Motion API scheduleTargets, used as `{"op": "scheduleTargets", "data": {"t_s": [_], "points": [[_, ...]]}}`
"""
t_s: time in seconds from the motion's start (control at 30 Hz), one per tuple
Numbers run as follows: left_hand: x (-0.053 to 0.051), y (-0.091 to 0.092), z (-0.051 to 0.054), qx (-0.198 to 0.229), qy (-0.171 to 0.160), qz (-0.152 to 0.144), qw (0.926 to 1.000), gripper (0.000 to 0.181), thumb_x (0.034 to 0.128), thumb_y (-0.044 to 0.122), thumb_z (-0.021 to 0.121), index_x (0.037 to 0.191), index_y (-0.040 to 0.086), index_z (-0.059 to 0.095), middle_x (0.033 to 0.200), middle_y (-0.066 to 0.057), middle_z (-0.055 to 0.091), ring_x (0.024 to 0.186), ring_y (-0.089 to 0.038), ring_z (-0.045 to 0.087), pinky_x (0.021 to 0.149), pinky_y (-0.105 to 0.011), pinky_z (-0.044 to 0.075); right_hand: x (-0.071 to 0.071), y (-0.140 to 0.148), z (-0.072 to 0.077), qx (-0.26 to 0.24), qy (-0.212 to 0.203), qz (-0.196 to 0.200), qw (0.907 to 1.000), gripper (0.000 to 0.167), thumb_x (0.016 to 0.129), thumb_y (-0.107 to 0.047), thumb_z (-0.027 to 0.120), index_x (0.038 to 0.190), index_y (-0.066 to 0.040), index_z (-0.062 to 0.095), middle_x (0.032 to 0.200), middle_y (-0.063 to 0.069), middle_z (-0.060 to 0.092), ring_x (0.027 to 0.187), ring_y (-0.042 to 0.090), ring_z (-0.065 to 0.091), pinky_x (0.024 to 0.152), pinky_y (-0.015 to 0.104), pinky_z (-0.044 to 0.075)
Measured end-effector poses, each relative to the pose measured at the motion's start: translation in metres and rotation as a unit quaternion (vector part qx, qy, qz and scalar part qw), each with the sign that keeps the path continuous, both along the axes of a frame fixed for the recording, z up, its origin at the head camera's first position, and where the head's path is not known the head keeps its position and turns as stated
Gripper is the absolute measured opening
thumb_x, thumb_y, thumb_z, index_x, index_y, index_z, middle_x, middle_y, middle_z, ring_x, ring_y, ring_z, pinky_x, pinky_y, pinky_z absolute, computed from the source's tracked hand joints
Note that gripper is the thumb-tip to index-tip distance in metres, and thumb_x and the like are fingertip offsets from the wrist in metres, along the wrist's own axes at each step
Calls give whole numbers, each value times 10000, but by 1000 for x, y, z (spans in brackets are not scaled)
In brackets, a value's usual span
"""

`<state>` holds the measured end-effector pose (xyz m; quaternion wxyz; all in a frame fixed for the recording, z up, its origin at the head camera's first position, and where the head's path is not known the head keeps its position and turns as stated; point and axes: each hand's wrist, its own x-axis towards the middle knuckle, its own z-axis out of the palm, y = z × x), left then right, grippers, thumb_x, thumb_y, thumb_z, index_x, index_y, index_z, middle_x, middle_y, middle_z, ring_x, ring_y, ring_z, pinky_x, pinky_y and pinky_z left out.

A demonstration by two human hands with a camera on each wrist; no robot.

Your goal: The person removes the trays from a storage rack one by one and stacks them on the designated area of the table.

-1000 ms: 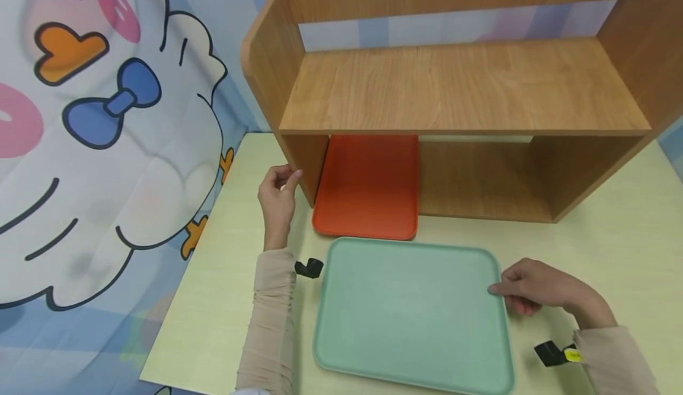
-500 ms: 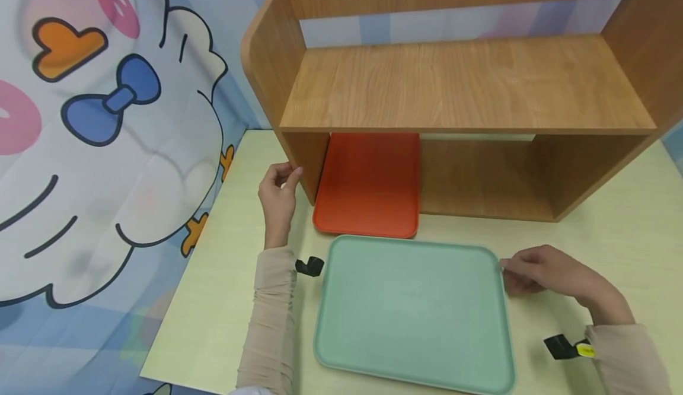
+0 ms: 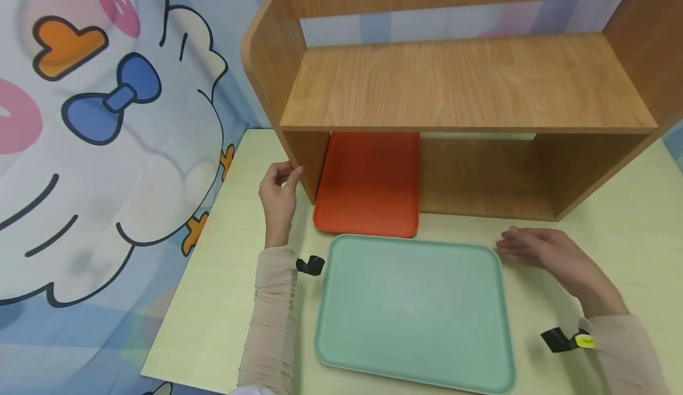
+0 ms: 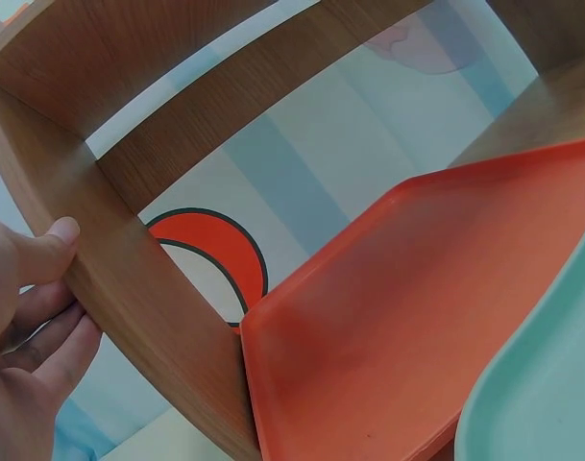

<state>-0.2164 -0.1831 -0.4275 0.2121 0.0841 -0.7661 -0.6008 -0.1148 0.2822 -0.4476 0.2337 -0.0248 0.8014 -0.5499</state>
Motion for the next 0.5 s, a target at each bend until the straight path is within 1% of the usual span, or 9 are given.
{"op": "scheduleTargets", "data": {"t_s": [0.13,0.2,0.27,0.37,0.5], "points": [[0,1,1,-56,-60,12,10000,245,878,219,699,1051,51,653,989,-104,649,931,-175,593,869,-339,480,-5,-4,-4,-564,-66,-51,9984,637,1018,-395,409,1346,151,390,1218,130,653,1044,52,650,858,206,520],[0,1,1,-68,-82,18,9999,245,880,220,697,1054,53,653,993,-103,649,937,-175,593,864,-321,479,-8,-7,-4,-851,-122,-44,9963,634,1019,-373,419,1350,165,367,1199,71,669,1057,65,649,866,220,521],[1,1,2,-65,-100,16,9999,243,881,220,695,1056,55,652,996,-101,649,938,-175,592,861,-313,479,-11,-10,-4,-1090,-173,-38,9939,633,1020,-352,425,1354,179,341,1185,39,677,1066,83,650,871,233,522],[1,1,2,-60,-132,24,9999,246,882,222,695,1059,56,652,1000,-103,648,940,-178,593,860,-307,478,-16,-16,-3,-1367,-312,-68,9901,634,1019,-329,437,1363,188,311,1186,51,677,1079,117,651,879,252,521],[1,1,2,-71,-166,29,9998,248,882,225,694,1061,59,652,1002,-99,648,945,-178,594,854,-300,479,-22,-27,-3,-1435,-470,-138,9884,649,1010,-332,461,1374,182,304,1208,102,661,1083,133,651,887,261,519]]}}
